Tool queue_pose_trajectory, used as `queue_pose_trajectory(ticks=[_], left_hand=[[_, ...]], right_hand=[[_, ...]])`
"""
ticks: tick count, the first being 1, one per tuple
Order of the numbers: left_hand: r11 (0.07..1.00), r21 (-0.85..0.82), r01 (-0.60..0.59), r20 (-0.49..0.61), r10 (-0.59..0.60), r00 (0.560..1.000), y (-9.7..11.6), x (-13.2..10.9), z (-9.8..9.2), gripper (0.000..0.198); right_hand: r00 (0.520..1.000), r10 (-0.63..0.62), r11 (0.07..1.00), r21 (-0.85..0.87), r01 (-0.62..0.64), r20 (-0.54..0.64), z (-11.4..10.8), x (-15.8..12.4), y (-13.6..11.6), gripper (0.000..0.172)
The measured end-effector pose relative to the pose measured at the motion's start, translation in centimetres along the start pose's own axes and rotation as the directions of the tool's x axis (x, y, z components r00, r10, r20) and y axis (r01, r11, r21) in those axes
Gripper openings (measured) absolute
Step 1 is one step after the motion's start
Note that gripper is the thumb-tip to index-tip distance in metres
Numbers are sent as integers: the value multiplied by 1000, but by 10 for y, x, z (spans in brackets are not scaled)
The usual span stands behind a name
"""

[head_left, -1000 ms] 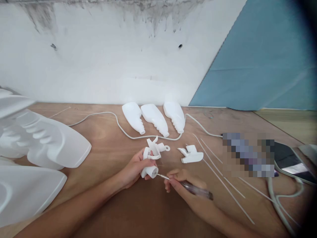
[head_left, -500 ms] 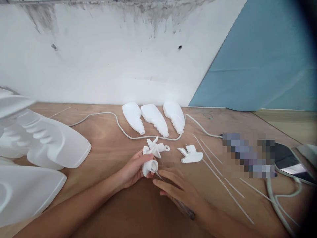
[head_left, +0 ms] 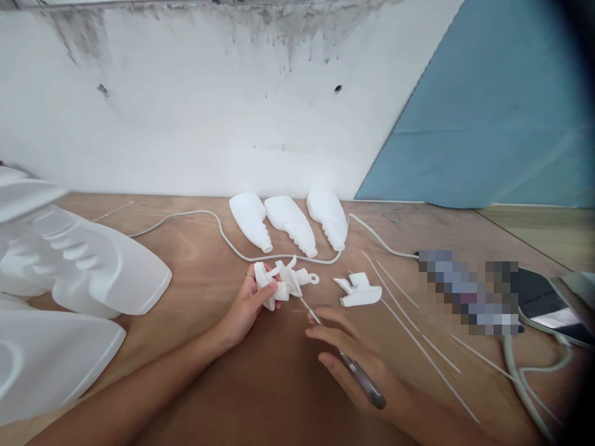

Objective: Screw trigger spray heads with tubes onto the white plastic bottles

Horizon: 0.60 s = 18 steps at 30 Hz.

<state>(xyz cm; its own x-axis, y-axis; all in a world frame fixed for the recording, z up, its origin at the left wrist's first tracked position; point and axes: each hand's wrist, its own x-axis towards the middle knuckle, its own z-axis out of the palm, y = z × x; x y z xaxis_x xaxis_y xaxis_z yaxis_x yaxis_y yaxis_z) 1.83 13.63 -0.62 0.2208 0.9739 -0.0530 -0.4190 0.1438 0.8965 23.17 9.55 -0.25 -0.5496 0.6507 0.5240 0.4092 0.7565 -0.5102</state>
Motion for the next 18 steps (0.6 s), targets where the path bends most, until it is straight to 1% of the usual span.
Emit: queue_pose_trajectory(ticks=[1,3,4,6,8,10,12,14,16,18], left_hand=[[1000,15,2,20,-2,1000,-1,0,-1,42],[999,38,7,57,-9,998,-4,-1,-3,39],[999,43,7,64,-9,998,-5,-1,-3,39],[999,39,11,56,-13,998,-5,-1,-3,39],[999,34,7,39,-9,999,-5,-1,-3,40],[999,36,1,36,-2,999,-5,-1,-3,40],[999,41,7,41,-8,999,-5,-1,-4,39],[999,41,17,40,-19,999,-6,-1,-5,39],[998,55,7,19,-8,1000,-8,-2,-6,39],[992,126,-30,-23,33,999,-8,-2,-6,37]], right_hand=[[999,-23,1000,7,23,45,-1,1,-1,24],[997,-22,1000,-13,23,74,0,2,-1,23],[998,7,999,-34,-5,61,2,2,0,23],[996,85,994,-66,-85,-5,6,2,3,23],[985,155,984,-73,-161,-75,8,0,5,23],[977,180,980,-62,-188,-114,8,-2,6,23],[984,150,987,-38,-154,-91,6,-3,5,23],[997,65,998,1,-65,-29,4,-3,3,21],[999,-18,1000,20,17,28,2,0,0,18],[998,-32,999,6,32,56,2,3,-3,16]])
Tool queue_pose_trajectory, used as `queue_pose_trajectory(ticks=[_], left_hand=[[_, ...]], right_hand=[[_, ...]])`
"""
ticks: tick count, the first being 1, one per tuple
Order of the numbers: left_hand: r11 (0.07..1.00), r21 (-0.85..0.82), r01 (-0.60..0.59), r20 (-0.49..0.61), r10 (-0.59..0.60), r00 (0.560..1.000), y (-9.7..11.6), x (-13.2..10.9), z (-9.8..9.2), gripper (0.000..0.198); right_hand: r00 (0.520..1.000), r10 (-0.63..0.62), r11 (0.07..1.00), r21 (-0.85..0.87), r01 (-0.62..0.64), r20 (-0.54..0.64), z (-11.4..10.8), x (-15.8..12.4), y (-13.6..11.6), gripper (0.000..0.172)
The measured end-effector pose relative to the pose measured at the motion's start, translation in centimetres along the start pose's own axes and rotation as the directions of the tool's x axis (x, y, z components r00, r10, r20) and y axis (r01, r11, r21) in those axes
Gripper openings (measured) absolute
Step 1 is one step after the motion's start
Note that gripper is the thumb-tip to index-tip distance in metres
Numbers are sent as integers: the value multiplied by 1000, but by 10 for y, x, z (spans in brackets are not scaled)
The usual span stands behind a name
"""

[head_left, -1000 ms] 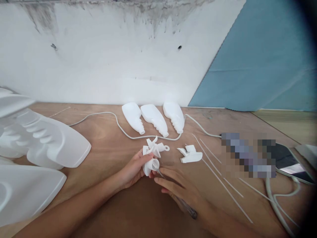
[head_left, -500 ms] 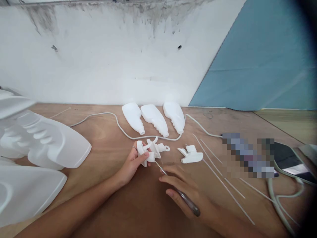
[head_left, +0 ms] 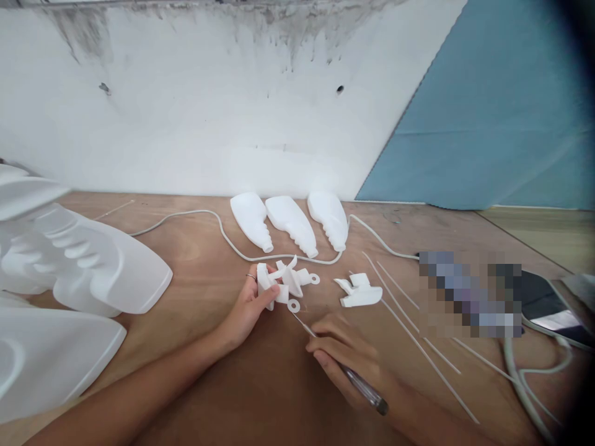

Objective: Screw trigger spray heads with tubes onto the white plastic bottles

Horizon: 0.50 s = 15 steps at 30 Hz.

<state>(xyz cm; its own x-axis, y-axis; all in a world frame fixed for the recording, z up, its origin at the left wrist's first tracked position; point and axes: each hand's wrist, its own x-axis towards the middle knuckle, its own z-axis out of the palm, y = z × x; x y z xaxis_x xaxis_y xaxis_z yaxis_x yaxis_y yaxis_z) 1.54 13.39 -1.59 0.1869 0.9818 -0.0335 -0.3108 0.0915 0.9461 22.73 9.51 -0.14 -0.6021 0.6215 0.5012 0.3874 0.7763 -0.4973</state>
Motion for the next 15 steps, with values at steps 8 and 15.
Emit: queue_pose_trajectory(ticks=[8,15], left_hand=[[849,516,-115,-82,183,980,4,9,-11,38],[681,681,-270,-9,376,927,7,17,-20,52]], right_hand=[[971,226,964,-128,-235,-77,6,4,1,30],[924,350,930,-60,-362,-155,4,5,3,17]])
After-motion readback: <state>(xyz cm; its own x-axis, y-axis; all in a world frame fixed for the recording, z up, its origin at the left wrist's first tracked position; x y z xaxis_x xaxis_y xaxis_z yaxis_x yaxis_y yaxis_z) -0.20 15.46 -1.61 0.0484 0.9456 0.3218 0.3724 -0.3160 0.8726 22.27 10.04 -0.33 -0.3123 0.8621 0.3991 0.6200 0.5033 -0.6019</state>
